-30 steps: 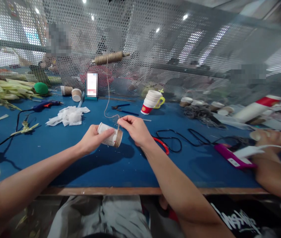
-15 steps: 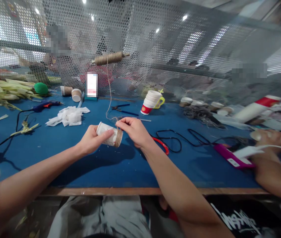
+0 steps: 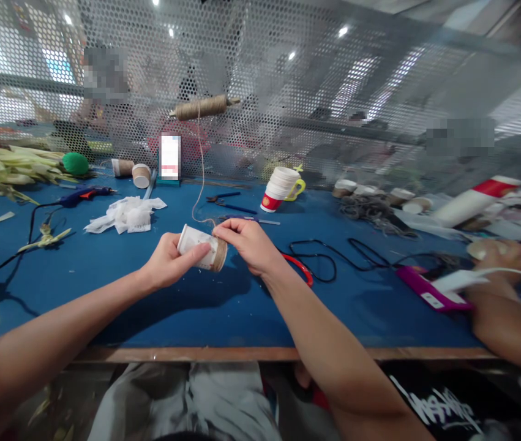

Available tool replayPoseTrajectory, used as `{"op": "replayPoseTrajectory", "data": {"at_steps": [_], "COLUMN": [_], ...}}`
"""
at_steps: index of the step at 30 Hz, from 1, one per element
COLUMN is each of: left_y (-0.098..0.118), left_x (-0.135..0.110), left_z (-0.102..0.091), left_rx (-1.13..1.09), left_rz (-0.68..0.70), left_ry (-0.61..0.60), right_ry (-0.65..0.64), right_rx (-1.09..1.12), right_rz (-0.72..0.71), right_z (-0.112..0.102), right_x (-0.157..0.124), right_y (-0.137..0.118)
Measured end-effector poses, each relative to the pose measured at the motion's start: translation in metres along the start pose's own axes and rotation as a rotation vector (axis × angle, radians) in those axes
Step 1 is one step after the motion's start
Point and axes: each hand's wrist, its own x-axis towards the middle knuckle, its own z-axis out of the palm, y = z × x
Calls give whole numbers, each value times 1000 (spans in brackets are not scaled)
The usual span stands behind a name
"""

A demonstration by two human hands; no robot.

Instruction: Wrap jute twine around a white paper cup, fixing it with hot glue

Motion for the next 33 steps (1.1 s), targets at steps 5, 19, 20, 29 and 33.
{"op": "replayPoseTrajectory", "data": {"at_steps": [5, 19, 20, 29, 33], "left_y": [-1, -11, -11, -2, -2], "left_x": [-1, 4, 4, 19, 21], "left_z": [-1, -6, -7, -12, -13], "left_rx": [62, 77, 78, -529, -572], "left_rz": [57, 155, 164, -302, -394], "left_ry": [-23, 102, 99, -59, -24], "right_ry": [-26, -299, -319, -239, -257], "right_rx": [11, 147, 146, -83, -161], "right_rz": [3, 108, 110, -69, -141], "right_z": [0, -15, -16, -18, -16], "right_x": [0, -7, -8, -6, -5], "right_y": [0, -15, -17, -15, -11]}}
